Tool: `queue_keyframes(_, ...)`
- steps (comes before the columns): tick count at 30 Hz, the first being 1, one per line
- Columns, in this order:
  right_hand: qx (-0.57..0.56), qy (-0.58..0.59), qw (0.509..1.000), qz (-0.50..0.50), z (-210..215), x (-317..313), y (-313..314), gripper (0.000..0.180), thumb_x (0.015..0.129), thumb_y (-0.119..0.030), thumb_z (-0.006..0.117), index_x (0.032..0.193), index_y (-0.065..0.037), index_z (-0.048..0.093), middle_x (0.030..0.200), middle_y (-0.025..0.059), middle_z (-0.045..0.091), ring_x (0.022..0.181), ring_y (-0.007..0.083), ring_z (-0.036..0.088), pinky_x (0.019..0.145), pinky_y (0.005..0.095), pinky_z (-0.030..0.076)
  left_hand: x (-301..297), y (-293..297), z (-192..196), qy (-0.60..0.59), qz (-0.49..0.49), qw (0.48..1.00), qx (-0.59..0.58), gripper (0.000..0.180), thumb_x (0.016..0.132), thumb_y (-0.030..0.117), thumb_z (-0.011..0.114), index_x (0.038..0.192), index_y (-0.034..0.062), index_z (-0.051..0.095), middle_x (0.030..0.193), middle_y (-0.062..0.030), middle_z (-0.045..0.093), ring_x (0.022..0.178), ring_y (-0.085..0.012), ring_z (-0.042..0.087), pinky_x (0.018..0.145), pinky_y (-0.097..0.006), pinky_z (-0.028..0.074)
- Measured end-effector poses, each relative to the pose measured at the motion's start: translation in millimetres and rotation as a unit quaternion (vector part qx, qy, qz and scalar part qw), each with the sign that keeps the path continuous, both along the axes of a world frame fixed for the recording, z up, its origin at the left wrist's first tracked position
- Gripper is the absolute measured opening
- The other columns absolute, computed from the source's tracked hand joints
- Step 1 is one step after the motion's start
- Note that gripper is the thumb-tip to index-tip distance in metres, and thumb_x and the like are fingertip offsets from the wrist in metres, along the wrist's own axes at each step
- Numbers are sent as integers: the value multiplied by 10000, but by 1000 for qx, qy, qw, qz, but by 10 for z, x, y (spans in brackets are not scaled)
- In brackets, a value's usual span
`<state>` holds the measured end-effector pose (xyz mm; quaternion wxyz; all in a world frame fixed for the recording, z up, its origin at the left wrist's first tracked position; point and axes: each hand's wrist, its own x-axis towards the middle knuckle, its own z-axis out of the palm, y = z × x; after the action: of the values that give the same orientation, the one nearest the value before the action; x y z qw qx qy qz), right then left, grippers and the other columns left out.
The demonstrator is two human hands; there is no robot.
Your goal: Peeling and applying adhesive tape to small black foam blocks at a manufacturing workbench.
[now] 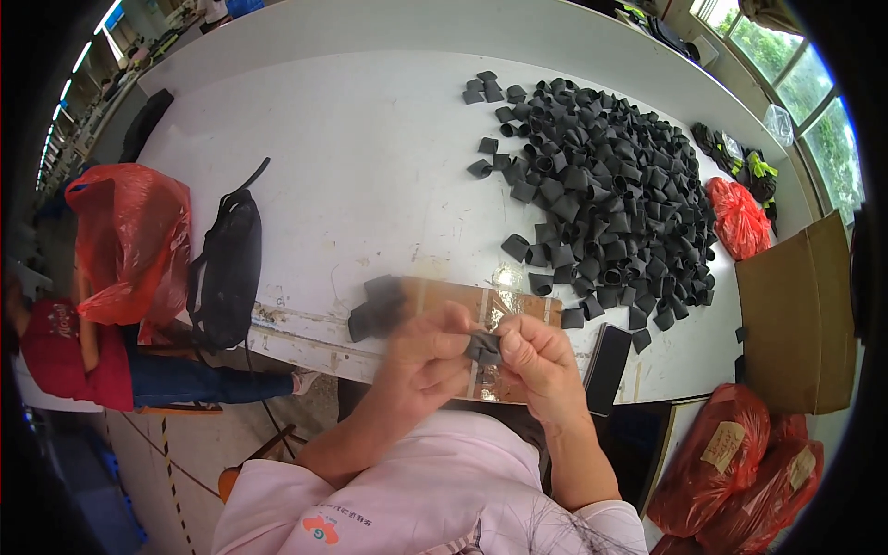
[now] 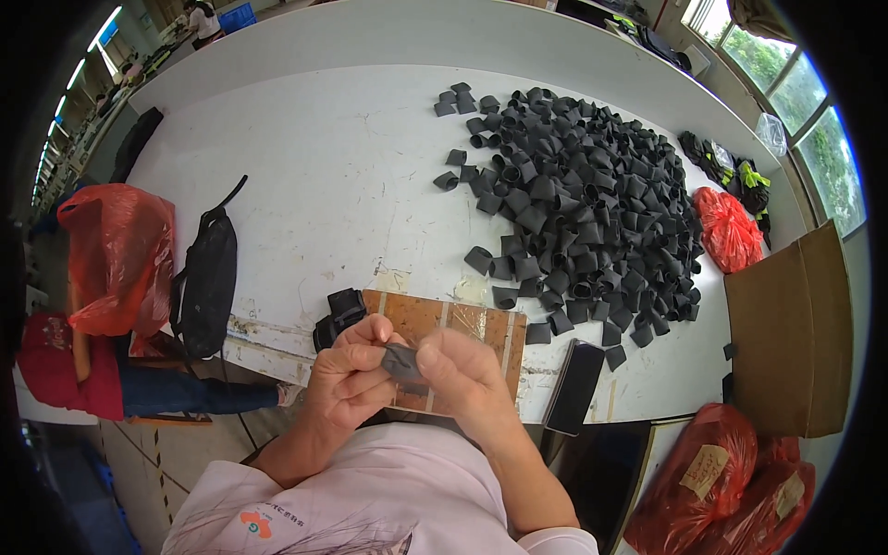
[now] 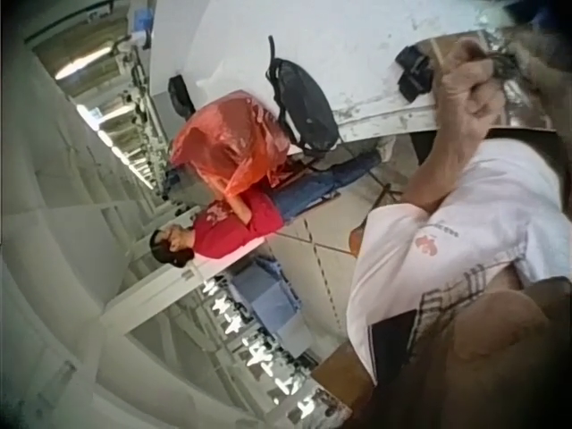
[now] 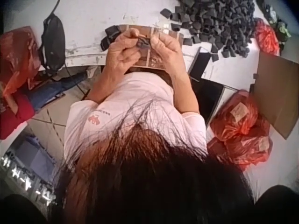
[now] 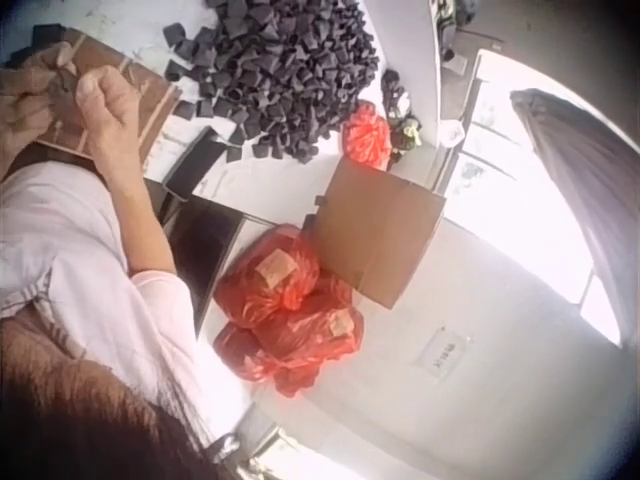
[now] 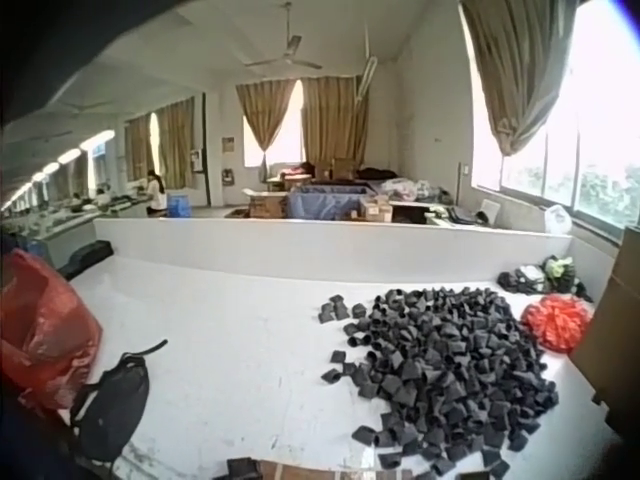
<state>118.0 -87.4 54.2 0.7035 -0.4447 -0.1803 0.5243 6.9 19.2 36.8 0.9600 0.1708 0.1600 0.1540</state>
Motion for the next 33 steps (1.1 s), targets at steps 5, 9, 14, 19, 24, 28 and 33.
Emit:
queue_keyframes(5,-24,-6,998,64,-255,220,145,214,847,-263,561,813,-52,560,653,-41,474,525,29,359,464,162,282,58,125,-132,-37,-50,993,-102,143,844,17,434,962,22,513,712,-60,553,306,-25,270,300,-178,219)
queue_keyframes(9,4,-117,993,28,-385,164,94,217,869,-245,529,809,-37,550,677,-35,478,579,53,400,499,186,323,36,-35,-118,104,50,980,163,139,830,17,501,968,25,520,719,-20,552,404,-26,340,356,-166,237)
queue_keyframes(14,-42,-448,883,-133,-248,107,16,200,772,-139,597,891,14,551,750,69,511,669,155,499,584,251,402,137,20,45,93,188,716,666,223,819,36,534,1032,-28,524,903,-84,589,841,-163,534,730,-256,419)
queue_keyframes(19,-4,-611,777,-150,-150,-42,-2,381,621,-77,712,959,-1,555,821,115,535,702,240,532,566,312,442,127,4,71,47,132,746,651,79,817,46,545,831,-25,576,877,-106,569,853,-167,512,783,-275,392)
queue_keyframes(24,49,-675,707,-205,-71,-40,76,306,619,-49,705,889,10,573,744,104,546,642,233,520,495,306,419,106,-60,25,29,192,946,259,56,827,60,547,830,4,544,837,-90,540,835,-179,484,810,-297,382)
queue_keyframes(28,30,-724,669,-166,-87,15,68,259,603,-8,663,846,19,579,700,93,539,592,225,499,477,303,401,54,-90,-53,20,216,942,256,59,833,66,544,847,9,533,846,-82,531,843,-171,479,806,-289,380)
queue_keyframes(33,46,-735,649,-191,-240,9,58,154,666,8,627,816,11,591,691,93,516,553,230,467,460,301,367,35,-110,-95,24,189,948,255,40,834,62,541,849,25,537,857,-72,529,843,-166,480,797,-287,380)
